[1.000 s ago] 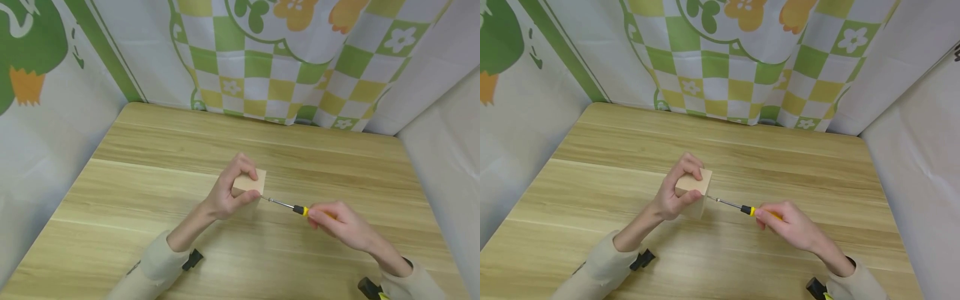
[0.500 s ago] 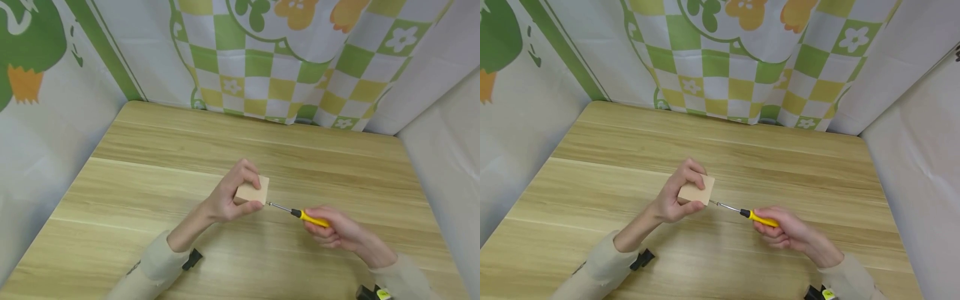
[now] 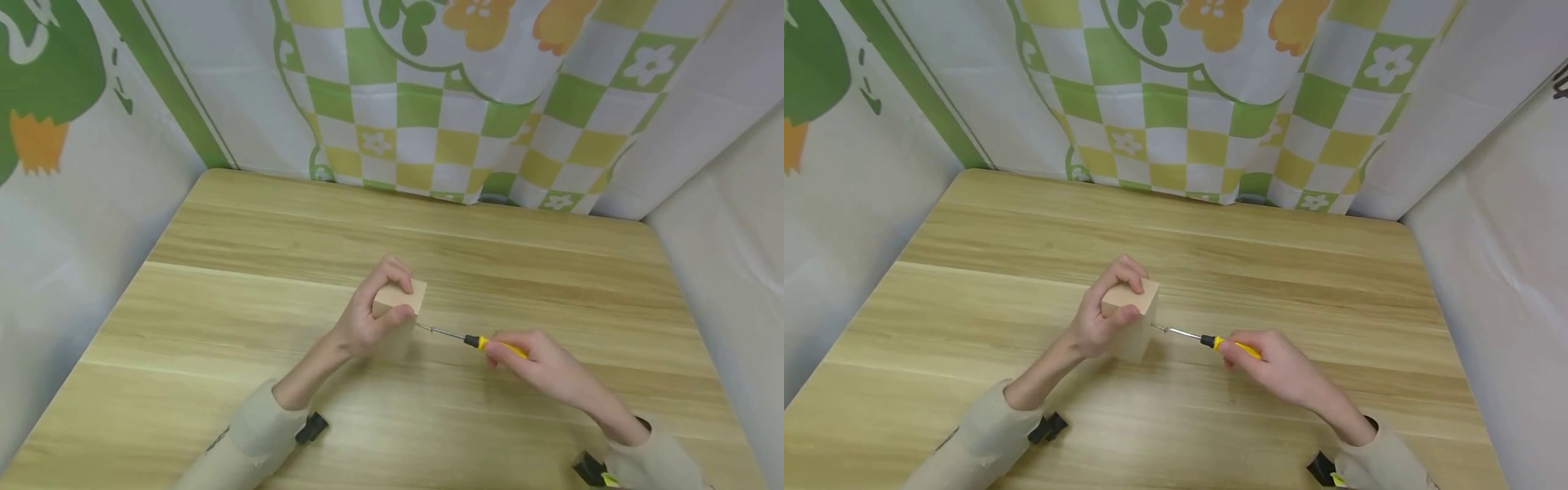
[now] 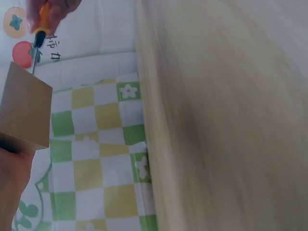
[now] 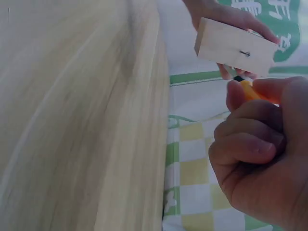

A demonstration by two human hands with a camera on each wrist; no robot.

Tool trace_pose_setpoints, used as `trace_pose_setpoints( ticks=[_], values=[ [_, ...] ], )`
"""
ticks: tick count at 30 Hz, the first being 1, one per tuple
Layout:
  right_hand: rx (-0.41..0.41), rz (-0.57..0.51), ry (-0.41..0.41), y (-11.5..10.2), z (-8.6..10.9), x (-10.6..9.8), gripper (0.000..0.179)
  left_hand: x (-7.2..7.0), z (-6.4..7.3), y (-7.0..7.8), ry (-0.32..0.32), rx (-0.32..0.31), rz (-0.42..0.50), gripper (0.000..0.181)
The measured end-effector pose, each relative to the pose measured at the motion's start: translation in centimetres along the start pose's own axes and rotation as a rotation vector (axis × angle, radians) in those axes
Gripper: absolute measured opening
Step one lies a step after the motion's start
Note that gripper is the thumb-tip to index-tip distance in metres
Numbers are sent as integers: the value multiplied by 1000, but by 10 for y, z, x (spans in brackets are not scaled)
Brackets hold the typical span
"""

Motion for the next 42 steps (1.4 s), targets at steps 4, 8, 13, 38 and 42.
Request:
trace_pose_setpoints(
  ticks=[4, 8, 13, 38, 42],
  values=[
    [-70, 119, 87, -9, 3, -4, 25, 6, -3, 7, -24, 8, 14, 44],
    [-96, 104, 124, -15, 12, -10, 28, 1, -4, 10, 58, -22, 32, 46],
    [-85, 107, 97, -22, 14, -12, 28, -4, -3, 9, 107, -30, 34, 48],
    [5, -388, -163, -9, 4, 2, 33, -3, -2, 13, 12, 184, -51, 41],
    [-211, 188, 92, -19, 4, 0, 25, -3, -2, 9, 82, 61, 41, 46]
  ],
)
Point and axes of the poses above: each hand's wrist, its own z-axis away from the middle knuckle, its own x-axis out of the palm, y = z × x, the point moved 2 cm from there along -z, towards the middle knuckle
